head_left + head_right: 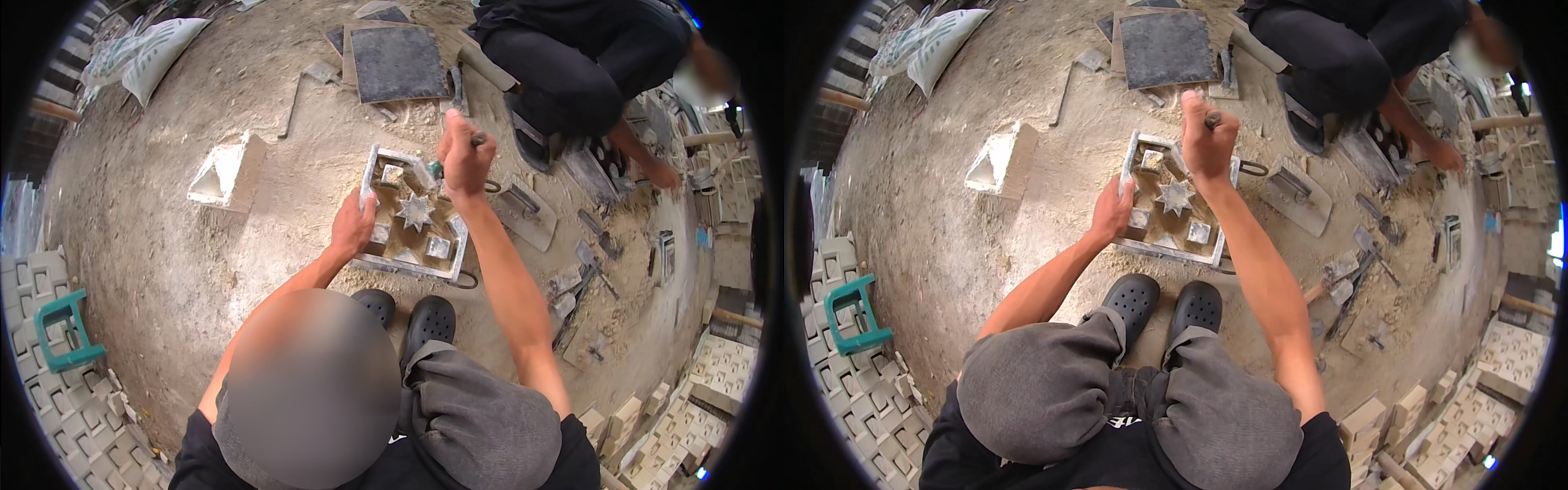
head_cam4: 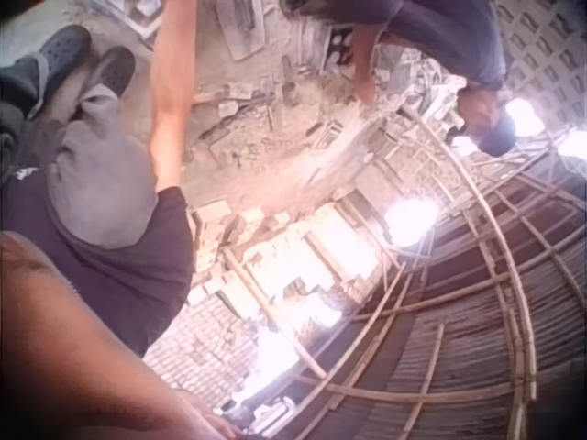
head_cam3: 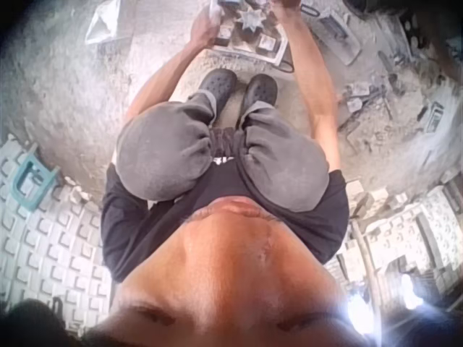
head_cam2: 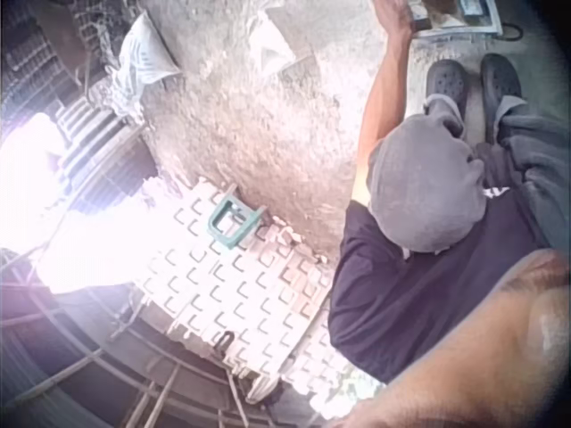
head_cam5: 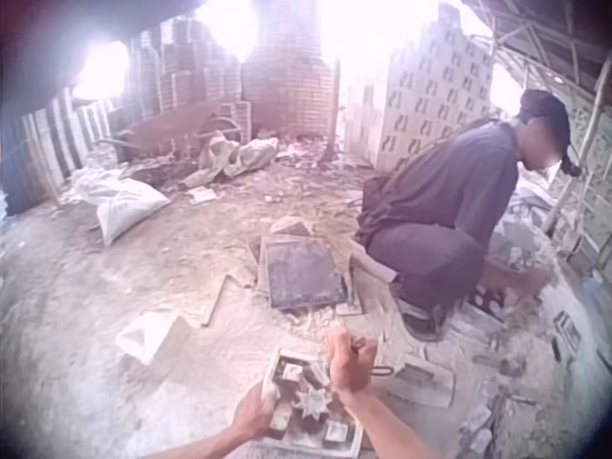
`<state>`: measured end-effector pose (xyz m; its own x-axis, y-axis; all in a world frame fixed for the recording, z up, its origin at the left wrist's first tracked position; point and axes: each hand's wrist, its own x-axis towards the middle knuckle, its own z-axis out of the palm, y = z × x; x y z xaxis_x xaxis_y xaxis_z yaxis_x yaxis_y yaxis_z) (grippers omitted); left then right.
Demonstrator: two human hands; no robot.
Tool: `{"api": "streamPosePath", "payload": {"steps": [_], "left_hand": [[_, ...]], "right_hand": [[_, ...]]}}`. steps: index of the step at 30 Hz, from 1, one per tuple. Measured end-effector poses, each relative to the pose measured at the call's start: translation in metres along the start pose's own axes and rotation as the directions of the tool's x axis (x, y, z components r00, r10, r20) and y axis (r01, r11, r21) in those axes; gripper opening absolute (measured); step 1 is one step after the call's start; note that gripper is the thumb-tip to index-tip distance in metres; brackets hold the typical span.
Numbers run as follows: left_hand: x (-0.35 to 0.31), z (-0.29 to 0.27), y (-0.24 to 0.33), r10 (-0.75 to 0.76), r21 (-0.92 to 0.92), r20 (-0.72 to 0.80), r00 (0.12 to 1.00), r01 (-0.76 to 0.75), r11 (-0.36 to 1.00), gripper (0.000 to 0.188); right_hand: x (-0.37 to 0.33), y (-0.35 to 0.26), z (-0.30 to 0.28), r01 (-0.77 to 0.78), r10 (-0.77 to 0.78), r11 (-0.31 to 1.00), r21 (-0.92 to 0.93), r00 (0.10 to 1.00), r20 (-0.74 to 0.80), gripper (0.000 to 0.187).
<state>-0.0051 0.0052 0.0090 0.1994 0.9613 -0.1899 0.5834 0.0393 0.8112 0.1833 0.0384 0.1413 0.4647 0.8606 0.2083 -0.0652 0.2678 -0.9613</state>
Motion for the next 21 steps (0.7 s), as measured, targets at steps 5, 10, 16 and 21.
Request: {"api": "streamPosePath", "payload": {"steps": [5, 10, 16, 21], "left_hand": [[-0.001, 0.006, 0.01, -0.003, -0.038, 0.016, 1.0, 0.004, 0.999, 0.04], [0.003, 0.004, 0.0, 0.012, -0.002, -0.017, 1.0, -0.012, 1.0, 0.04], [0.0, 0.003, 0.003, -0.001, -0.006, -0.001, 1.0, 0.001, 1.0, 0.039], [0.0, 0.005, 0.0, 0.007, 0.001, -0.013, 1.0, -0.007, 1.0, 0.039]], "right_hand": [[-0.01, 0.02, -0.008, 0.071, -0.075, 0.984, -0.162, 0.997, -0.02, 0.048], [-0.025, 0.041, 0.002, 0.019, -0.001, 0.979, -0.203, 0.996, 0.084, 0.043], [-0.009, -0.004, 0.008, -0.024, 0.019, 0.994, -0.109, 0.999, -0.046, 0.044], [-0.018, 0.052, -0.003, 0.057, -0.037, 0.987, -0.148, 0.99, 0.134, 0.045]]}}
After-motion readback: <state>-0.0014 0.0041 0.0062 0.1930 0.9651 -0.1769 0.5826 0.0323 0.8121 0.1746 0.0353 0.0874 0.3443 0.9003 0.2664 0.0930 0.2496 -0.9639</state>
